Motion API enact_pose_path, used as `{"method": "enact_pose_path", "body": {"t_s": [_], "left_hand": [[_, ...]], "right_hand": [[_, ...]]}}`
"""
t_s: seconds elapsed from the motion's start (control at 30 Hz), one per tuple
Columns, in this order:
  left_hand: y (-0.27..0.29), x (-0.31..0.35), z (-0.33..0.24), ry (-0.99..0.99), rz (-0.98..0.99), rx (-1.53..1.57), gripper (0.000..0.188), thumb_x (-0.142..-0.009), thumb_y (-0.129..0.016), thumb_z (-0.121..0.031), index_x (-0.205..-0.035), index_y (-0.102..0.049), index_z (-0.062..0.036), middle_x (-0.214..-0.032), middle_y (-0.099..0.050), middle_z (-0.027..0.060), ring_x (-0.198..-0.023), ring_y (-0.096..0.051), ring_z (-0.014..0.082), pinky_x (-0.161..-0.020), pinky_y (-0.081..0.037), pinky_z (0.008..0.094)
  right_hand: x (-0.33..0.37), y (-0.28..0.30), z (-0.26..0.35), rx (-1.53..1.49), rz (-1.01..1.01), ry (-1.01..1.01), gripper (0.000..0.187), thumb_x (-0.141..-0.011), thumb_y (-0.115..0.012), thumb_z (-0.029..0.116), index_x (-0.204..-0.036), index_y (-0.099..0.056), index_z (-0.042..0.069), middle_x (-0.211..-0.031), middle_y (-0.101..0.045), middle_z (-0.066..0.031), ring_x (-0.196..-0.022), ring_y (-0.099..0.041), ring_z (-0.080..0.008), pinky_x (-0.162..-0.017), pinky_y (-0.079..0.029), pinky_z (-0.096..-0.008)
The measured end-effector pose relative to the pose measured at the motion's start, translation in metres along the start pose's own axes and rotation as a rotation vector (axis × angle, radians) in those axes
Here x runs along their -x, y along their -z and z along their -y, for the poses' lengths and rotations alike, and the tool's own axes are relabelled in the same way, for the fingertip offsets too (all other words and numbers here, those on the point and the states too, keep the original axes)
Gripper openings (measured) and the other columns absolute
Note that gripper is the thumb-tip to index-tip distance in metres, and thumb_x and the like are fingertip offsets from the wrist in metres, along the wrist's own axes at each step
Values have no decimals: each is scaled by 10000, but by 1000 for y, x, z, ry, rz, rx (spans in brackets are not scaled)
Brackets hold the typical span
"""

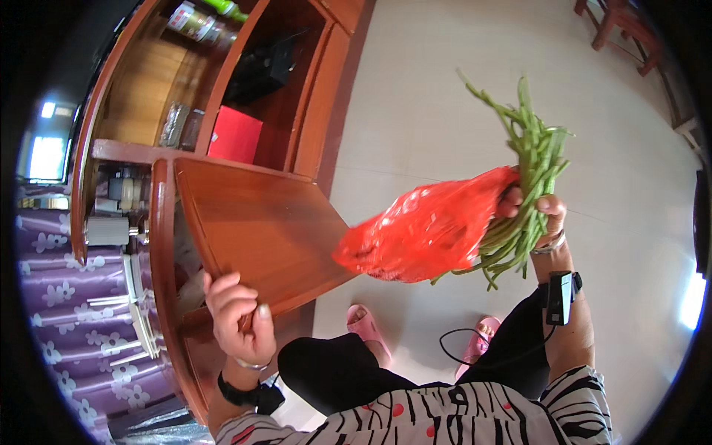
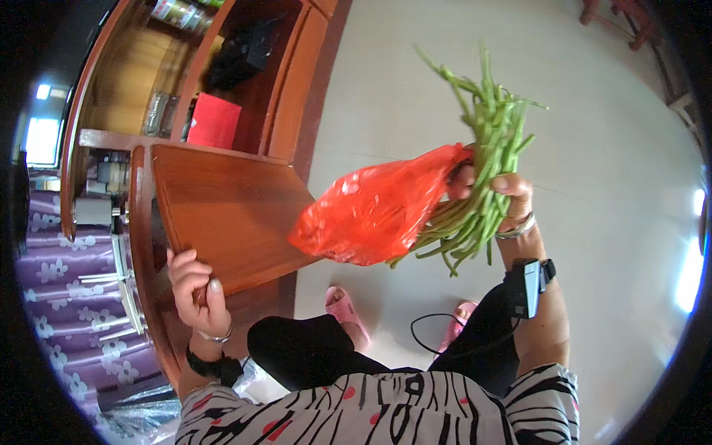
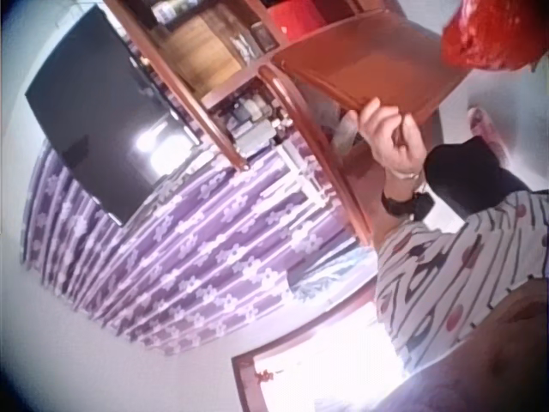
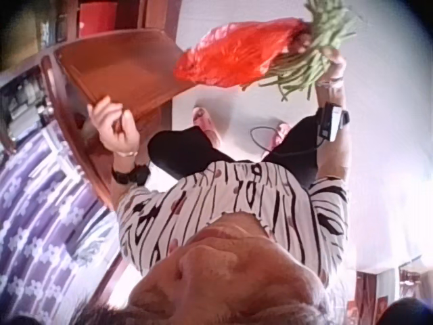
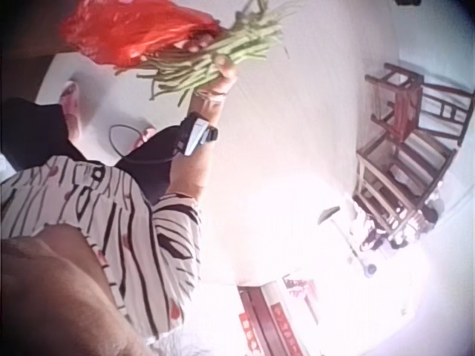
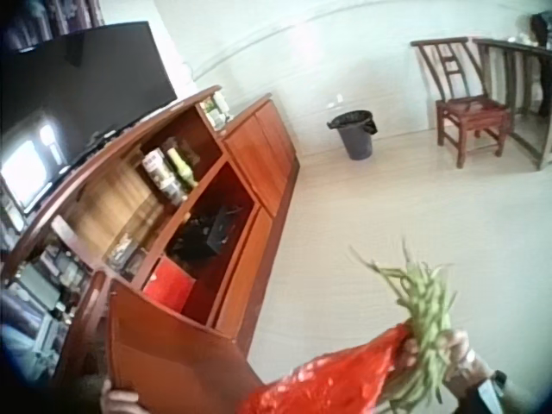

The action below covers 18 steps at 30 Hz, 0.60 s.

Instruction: The person breaks long beans into smaller pieces by hand, places them in a bowl, then bags the remaining beans and puts them in the refrigerator.

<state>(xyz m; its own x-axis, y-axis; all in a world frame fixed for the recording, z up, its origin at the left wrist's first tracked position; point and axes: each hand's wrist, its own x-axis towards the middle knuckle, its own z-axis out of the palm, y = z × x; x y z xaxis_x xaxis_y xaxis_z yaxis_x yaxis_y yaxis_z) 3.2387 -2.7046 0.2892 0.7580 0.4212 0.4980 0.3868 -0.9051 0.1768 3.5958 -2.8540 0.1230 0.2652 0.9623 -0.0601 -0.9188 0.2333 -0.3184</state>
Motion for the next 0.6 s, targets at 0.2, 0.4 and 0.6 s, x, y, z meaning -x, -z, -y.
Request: {"method": "enact_pose_path", "body": {"t_s": [0.2,0.4,0.6], "left_hand": [[61,63,16,94,206,-376,114,-754,-513,-7,-862,-541,-30,-993,-578,136,-1119,-463,339,-1035,-180,515],[60,87,35,126,368,-871,305,-750,-549,-31,-1054,-572,-21,-1224,-506,132,-1254,-314,374,-1042,-134,529],[48,101,49,401,496,-895,549,-737,-584,-130,-1236,-417,27,-1371,-312,170,-1298,-180,405,-1046,-112,521]], "right_hand": [[-23,7,-27,-79,42,6,489,-639,-603,211,-1098,-492,82,-791,-538,-43,-691,-531,-190,-692,-479,-375],[-37,10,-45,-39,3,-87,498,-642,-611,207,-1093,-477,44,-791,-514,-39,-691,-511,-188,-685,-467,-361],[-41,17,-51,-58,-39,-162,450,-589,-615,207,-983,-507,18,-790,-532,-77,-695,-530,-224,-704,-471,-400]]}}
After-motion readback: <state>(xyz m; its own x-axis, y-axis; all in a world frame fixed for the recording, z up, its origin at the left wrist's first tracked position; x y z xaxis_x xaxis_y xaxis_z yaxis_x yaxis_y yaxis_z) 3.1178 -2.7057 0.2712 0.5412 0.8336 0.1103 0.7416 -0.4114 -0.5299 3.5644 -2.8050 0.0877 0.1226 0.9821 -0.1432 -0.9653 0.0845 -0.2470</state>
